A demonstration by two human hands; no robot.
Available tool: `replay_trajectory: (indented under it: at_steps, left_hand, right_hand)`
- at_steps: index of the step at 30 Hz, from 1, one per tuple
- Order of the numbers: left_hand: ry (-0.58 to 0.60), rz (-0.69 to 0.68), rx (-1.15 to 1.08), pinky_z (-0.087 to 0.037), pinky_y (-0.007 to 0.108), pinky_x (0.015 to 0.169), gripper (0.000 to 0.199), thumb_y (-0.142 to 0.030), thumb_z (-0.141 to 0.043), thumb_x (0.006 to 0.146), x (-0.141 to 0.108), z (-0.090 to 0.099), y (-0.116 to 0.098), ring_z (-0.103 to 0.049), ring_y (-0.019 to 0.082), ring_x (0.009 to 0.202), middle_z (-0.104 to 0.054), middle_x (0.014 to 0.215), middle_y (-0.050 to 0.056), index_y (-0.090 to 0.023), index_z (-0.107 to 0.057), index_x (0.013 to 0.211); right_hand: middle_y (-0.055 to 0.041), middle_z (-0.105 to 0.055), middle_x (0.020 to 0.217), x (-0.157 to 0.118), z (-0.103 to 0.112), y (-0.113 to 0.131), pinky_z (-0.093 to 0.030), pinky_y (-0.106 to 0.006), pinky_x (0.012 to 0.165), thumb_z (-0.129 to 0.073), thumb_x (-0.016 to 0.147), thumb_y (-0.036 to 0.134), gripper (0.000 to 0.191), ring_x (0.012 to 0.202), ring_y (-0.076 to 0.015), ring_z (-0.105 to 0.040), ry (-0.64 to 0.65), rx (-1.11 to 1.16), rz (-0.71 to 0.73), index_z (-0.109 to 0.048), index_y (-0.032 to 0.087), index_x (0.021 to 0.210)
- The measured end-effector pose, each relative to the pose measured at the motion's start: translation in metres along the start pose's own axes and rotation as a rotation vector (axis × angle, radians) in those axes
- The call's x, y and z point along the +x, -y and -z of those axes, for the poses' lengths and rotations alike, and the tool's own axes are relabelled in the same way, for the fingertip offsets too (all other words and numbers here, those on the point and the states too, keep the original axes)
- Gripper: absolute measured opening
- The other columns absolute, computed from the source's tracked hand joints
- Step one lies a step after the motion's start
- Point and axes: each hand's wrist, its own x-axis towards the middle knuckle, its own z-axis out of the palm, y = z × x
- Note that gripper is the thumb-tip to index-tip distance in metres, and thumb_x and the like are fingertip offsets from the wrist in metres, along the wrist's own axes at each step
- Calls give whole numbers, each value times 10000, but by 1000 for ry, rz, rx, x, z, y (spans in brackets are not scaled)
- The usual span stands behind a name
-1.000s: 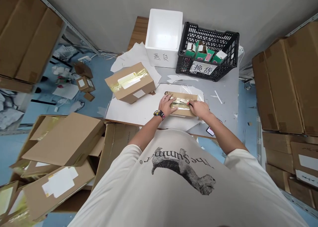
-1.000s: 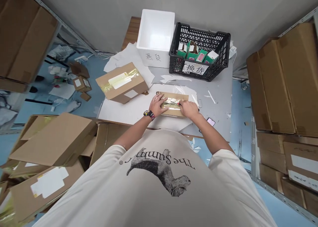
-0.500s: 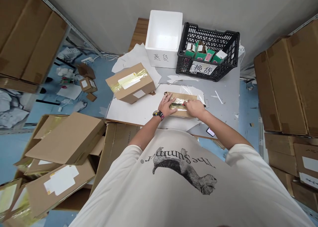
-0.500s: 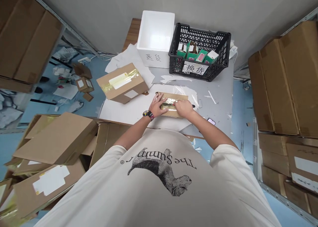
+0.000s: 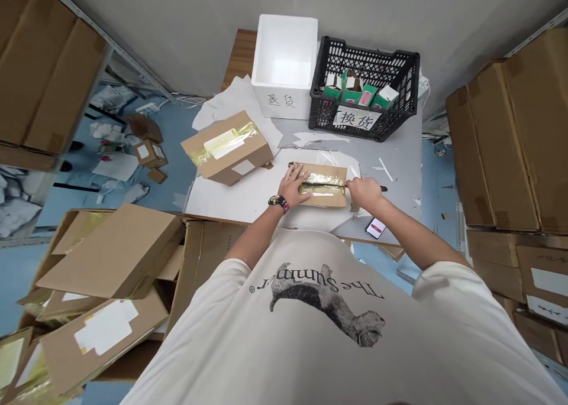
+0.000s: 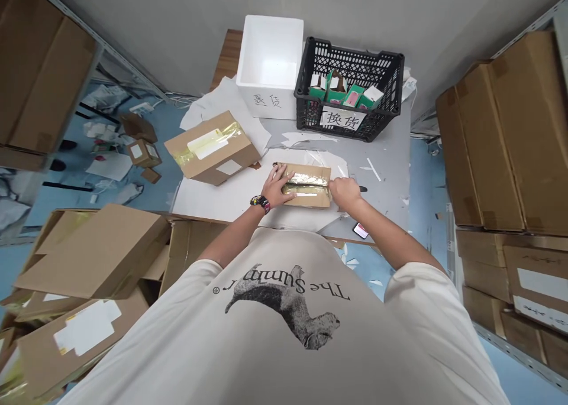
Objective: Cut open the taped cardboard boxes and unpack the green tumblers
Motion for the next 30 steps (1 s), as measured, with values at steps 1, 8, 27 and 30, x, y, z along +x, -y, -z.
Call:
replay_trajectory:
  at_steps: [1,8,27,30]
  left_hand:
    - [3,0,4,-246,623,1525,995,-472,-1010,850,0,1,0,-184,486,1870,-344,1994,70,-323,-661,1770]
    - [29,1,25,-257,634,1512,1021,-553,-1015,857,-3,4,2,-169,487,1871,-333,2000,49,-359,-637,1785]
    - [131,-126,353,-222,712,1443,690,-497,-731,1055,-4,22,-47,-410,470,1757,-538,1878,117,-350,-664,1726]
    - [248,-255,330,-340,612,1393,605,-520,-756,1046,12,7,-81,-577,422,1595,-672,1711,142,-301,-730,1610]
  right_hand:
    - [-299,-826,1403,-4,-3,-1,-570,-383,1009,-501,1126,84,445,1332,-372,-831,-9,4,-8,-802,110,1452]
    - [-291,-844,1357,-13,-8,-1,-572,-390,989,-561,1105,93,428,1302,-372,-842,15,24,-50,-806,126,1454]
    - [-116,-883,1118,-22,-131,-30,-592,-336,842,-553,1132,409,426,971,-294,-812,-395,995,-336,-818,222,1408]
    - [-42,-785,867,11,-135,-13,-570,-301,699,-595,1097,548,441,725,-226,-714,-459,1342,-335,-805,203,1274]
